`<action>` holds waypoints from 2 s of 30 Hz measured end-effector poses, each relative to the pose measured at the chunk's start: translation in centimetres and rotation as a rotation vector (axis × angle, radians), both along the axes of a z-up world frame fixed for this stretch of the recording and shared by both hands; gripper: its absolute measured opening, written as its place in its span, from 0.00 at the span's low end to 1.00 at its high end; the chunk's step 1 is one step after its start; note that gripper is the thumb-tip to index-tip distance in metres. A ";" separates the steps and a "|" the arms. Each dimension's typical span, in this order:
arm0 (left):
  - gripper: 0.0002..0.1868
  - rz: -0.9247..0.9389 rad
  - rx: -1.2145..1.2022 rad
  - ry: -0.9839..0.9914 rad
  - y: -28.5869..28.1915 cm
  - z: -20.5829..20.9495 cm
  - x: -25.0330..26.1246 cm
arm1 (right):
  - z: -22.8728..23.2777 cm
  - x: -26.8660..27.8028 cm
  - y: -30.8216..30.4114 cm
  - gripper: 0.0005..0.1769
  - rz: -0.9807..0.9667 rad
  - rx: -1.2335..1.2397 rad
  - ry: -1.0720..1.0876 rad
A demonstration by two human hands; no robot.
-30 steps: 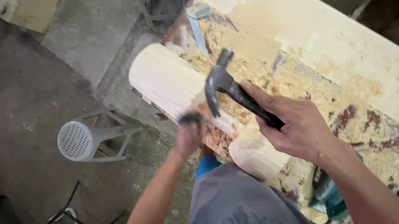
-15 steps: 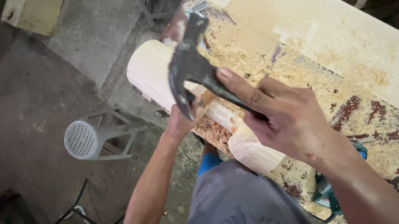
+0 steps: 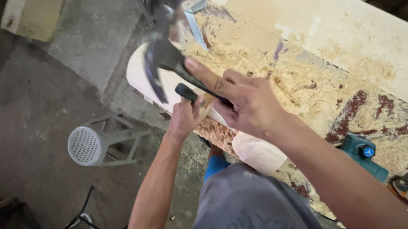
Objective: The person carves a large piece of light-colored wood using a chisel and hammer. They repeatedly strike the chisel to remove wood chips and shape the object on a workbench.
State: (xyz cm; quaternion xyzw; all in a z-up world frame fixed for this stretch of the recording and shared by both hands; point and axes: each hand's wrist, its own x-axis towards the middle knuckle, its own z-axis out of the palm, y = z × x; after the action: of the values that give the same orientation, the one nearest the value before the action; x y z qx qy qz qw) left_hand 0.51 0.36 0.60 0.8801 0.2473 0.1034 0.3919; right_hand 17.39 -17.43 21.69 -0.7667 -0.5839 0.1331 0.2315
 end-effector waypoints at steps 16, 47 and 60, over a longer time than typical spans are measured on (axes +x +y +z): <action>0.12 -0.069 0.229 -0.175 -0.4 -2.8 0.4 | 1.7 -0.2 -2.1 0.45 0.021 -0.627 -0.069; 0.09 0.061 0.190 -0.139 -2.1 -10.2 -2.9 | -5.1 -3.3 -6.9 0.49 0.021 -0.311 -0.078; 0.11 0.070 0.086 -0.089 -1.6 -2.3 -1.0 | -3.7 -1.2 -10.4 0.46 -0.198 0.228 -0.076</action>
State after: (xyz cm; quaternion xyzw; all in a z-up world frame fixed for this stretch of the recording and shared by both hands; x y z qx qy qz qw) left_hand -0.52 -1.27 -1.72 0.8815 0.2556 0.1664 0.3605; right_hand 16.16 -27.84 18.04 -0.7936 -0.5252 0.0133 0.3069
